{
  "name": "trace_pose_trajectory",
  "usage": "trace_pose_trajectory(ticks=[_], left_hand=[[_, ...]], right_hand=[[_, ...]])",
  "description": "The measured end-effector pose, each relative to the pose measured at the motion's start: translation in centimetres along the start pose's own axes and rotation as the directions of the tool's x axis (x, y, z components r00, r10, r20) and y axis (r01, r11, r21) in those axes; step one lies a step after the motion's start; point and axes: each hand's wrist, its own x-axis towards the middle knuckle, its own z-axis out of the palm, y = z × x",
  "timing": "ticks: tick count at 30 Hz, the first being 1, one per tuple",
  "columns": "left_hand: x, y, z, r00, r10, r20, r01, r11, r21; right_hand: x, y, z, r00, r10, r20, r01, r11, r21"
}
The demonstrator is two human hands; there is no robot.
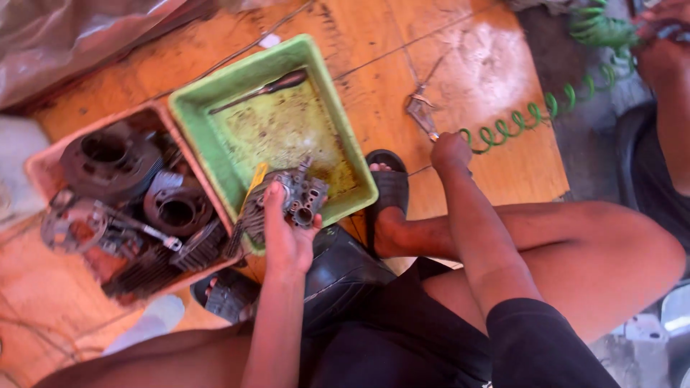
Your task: Disassembling and cleaning a motorcycle engine component using hand tools and cleaning fluid
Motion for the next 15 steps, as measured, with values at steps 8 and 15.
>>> trace_pose_trajectory(ticks=[8,15], left_hand=[[1.3,-6.7,9.1,0.95,-0.176,0.259,0.131,0.975,0.181],[1.4,-7.4,9.6,0.935,-0.166,0.313,0.088,0.965,0.247]], right_hand=[[0.9,2.9,-0.1,0.967,0.25,0.04,-0.246,0.888,0.388],[0.1,2.0,-2.9,0.935,0.355,0.015,-0.3,0.765,0.57]])
